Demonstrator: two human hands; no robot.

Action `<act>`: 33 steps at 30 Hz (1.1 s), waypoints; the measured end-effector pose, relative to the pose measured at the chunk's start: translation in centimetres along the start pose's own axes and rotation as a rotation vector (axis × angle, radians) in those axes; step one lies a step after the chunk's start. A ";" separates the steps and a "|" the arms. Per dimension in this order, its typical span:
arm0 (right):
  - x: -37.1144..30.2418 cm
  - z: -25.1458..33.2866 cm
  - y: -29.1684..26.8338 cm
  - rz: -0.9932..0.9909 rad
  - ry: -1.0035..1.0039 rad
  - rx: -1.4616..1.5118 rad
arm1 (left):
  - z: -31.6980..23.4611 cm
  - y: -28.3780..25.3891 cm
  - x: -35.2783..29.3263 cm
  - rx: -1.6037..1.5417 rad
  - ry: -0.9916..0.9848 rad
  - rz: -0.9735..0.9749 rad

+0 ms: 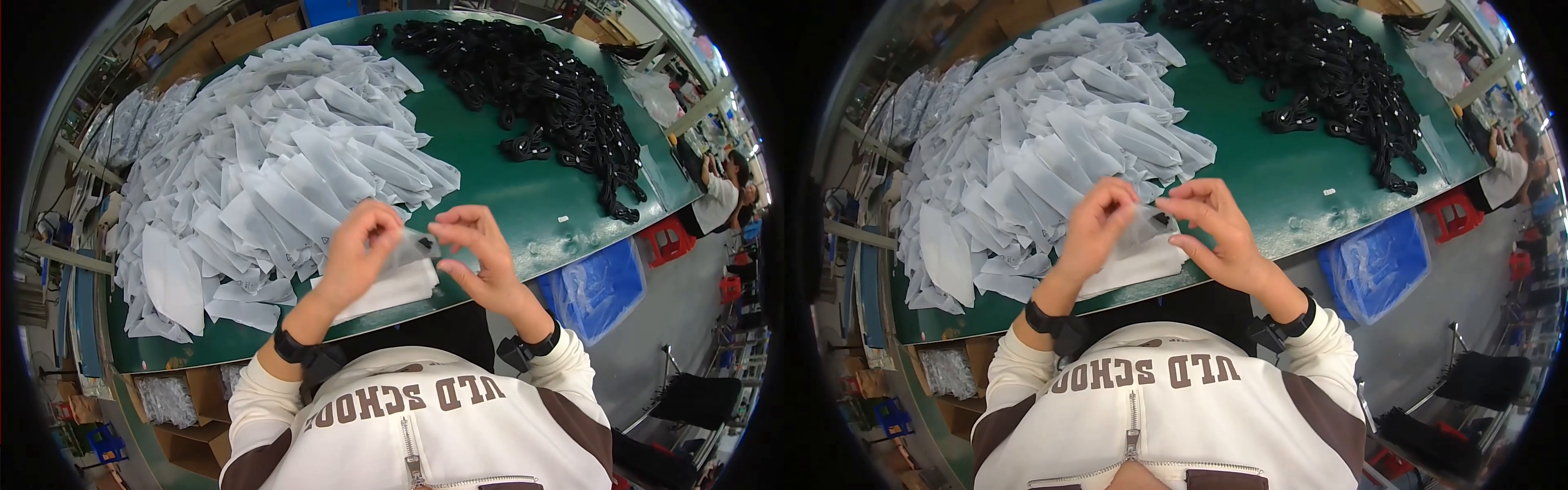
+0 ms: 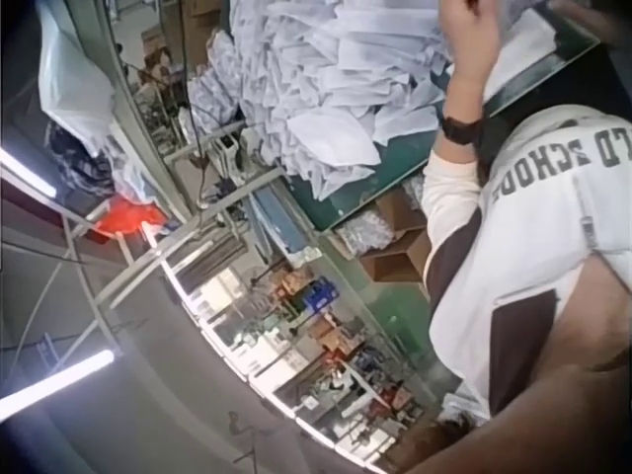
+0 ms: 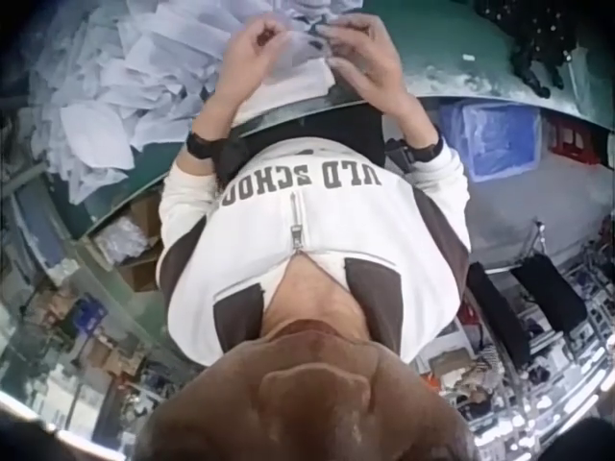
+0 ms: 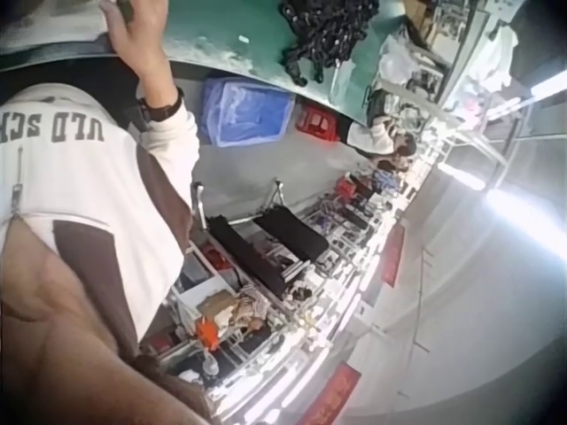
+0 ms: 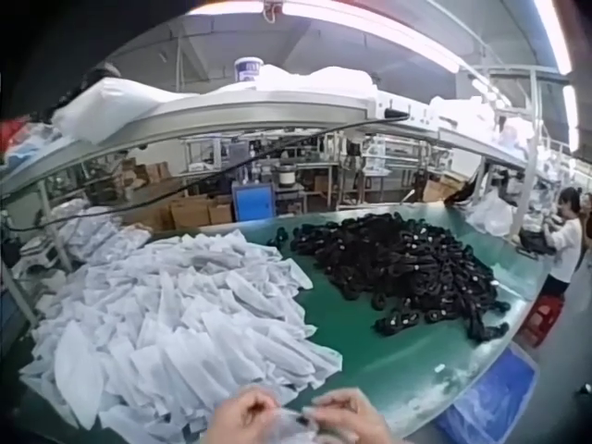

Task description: The person packages black cables by hand, sliding each cable into a white plastic bag and placing it onto a pile. They repeat this process multiple times, occasionally adjusting the piles of bags and cables on the table.

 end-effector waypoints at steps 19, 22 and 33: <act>6.0 -11.2 6.4 0.488 0.295 -0.867 | 2.7 -4.5 1.4 1.327 0.075 0.259; 7.3 -13.9 6.5 0.467 0.229 -0.796 | 3.9 -5.4 3.7 1.346 0.081 0.267; 12.4 -18.6 6.2 0.335 0.160 -0.757 | 7.3 -8.2 8.9 1.454 -0.054 0.277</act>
Point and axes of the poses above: each hand's wrist, its own x-axis towards the middle knuckle, its own y-axis out of the palm, z = x × y, the point moved 10 cm from there along x, towards the middle knuckle, and after that the axes turned 3 degrees about x, right-handed, at the moved point
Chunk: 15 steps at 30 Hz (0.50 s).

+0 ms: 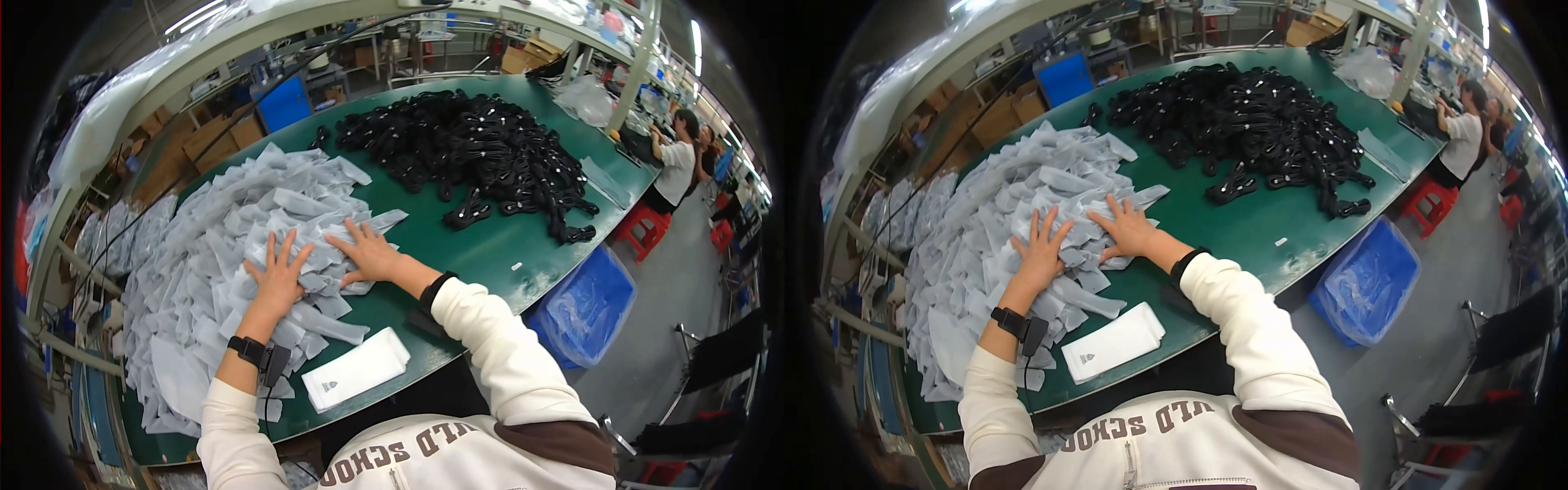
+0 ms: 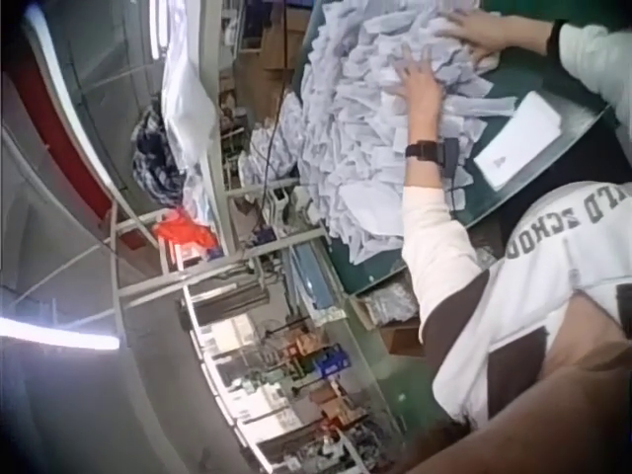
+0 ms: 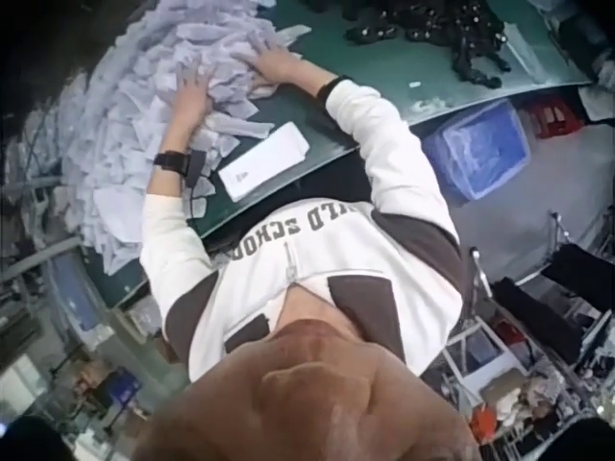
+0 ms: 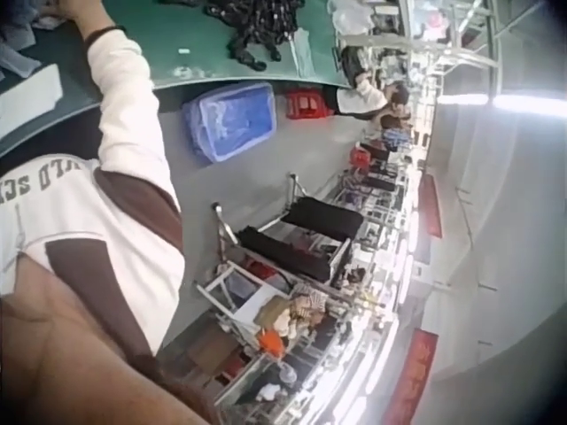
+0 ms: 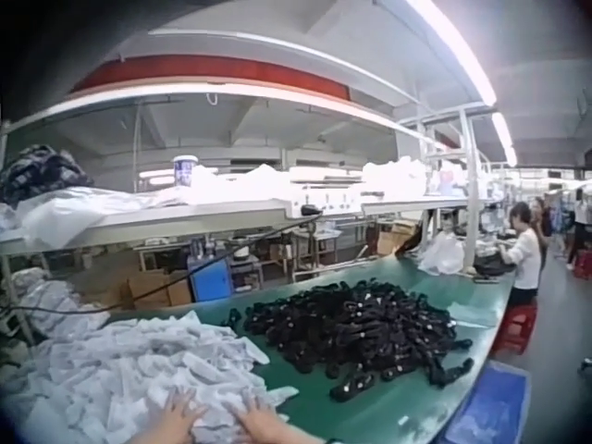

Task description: The person packages black cables by hand, sliding each cable into a white plastic bag and placing it onto a pile. They repeat this process multiple times, occasionally adjusting the piles of bags and cables on the table.

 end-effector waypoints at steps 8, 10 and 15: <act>-3.9 -6.7 -11.8 -0.307 0.024 -0.032 | -0.9 -2.1 -1.6 -0.140 0.022 0.084; -5.9 -11.9 -17.8 -0.559 0.114 -0.154 | -1.6 -2.5 -2.3 -0.170 0.033 0.094; -10.7 -25.1 -24.6 -0.746 0.560 -0.394 | -4.4 -5.8 -6.0 -0.203 0.067 -0.118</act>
Point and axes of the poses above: each hand's wrist, its own x-axis towards the middle knuckle, its own y-axis out of the palm, z = x × y, the point moved 10 cm from there along x, towards the middle knuckle, and after that the axes turned 3 degrees about x, right-handed, at the moved point
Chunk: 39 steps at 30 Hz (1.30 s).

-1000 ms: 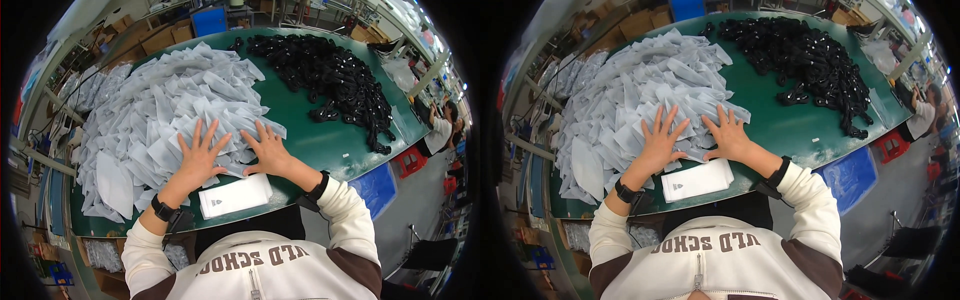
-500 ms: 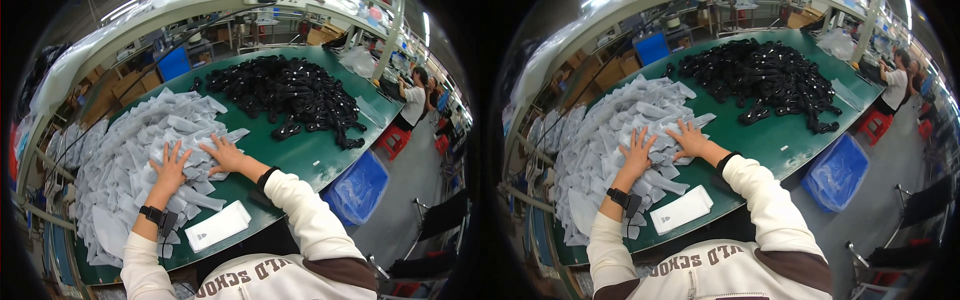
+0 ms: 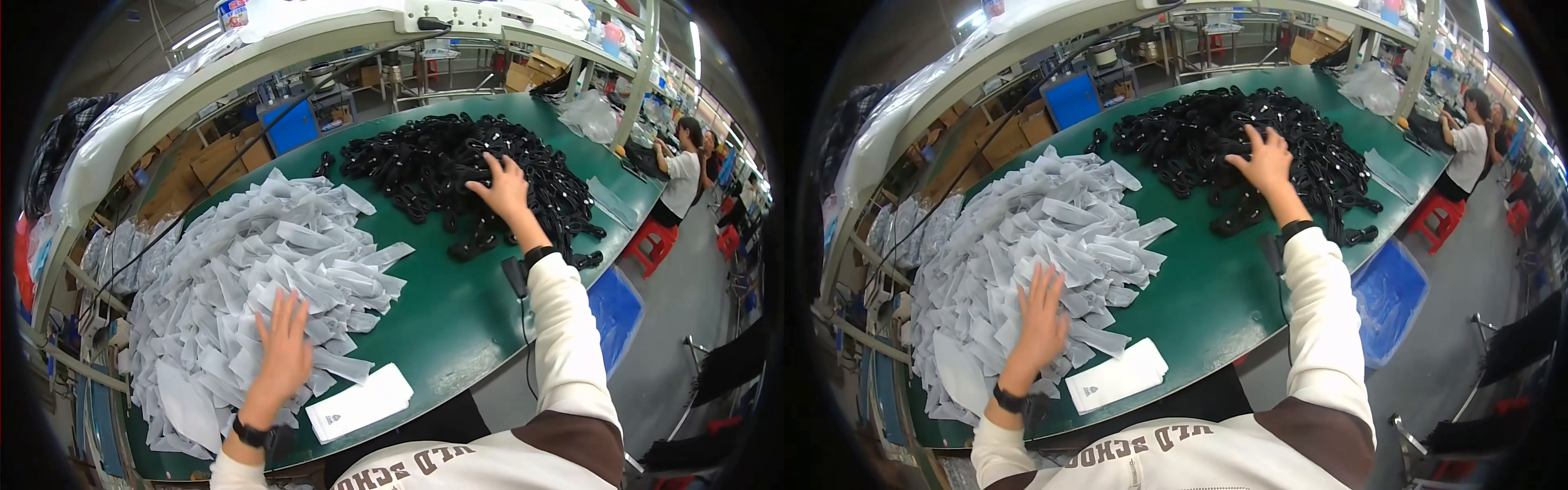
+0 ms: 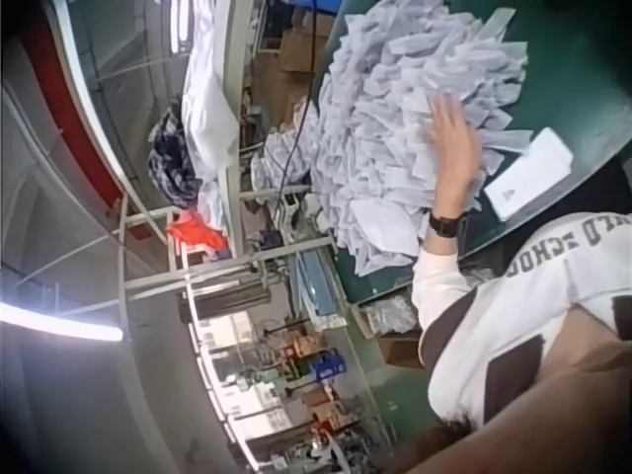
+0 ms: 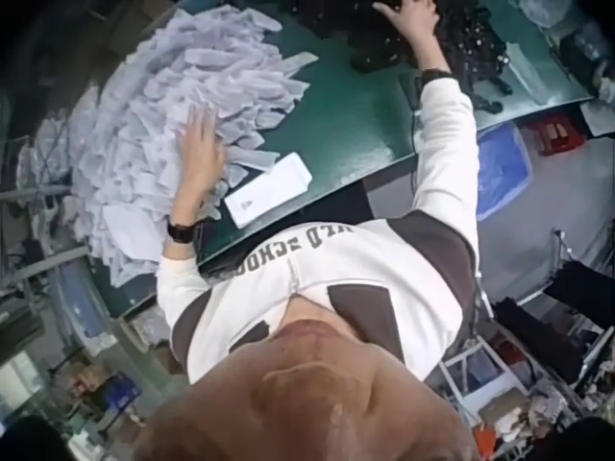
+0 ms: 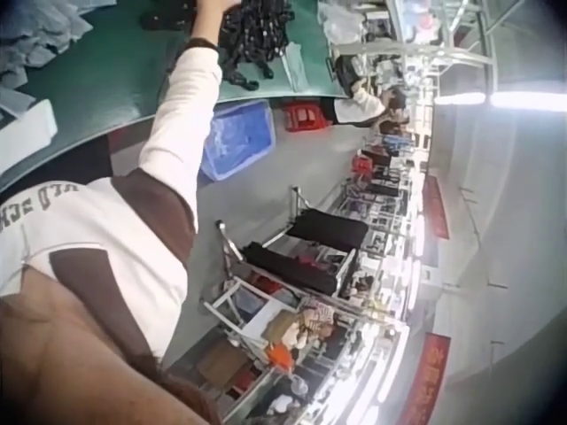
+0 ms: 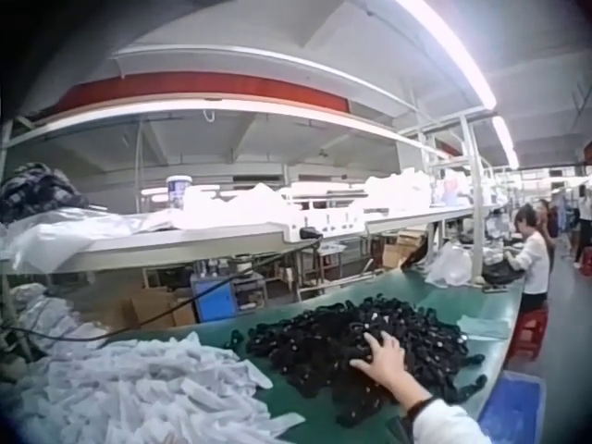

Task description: The person packages black cables by hand, sliding each cable into a white plastic bag and placing it onto a pile. They repeat this process multiple times, occasionally adjusting the piles of bags and cables on the table.

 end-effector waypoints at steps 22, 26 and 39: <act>-9.2 7.7 4.1 0.478 0.000 -0.143 | -6.3 2.4 -11.8 -0.200 0.057 0.098; -12.9 10.0 4.9 0.515 0.033 -0.085 | -6.9 4.5 -12.0 -0.146 0.084 0.075; -21.3 7.0 -9.9 0.101 0.039 0.675 | -10.0 7.7 -9.7 -0.213 0.116 0.037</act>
Point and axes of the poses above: each hand's wrist, its own x-axis towards the middle knuckle, its own y-axis out of the palm, z = x × y, the point moved 10 cm from there along x, towards the middle knuckle, and after that the axes turned 3 degrees about x, right-handed, at the moved point
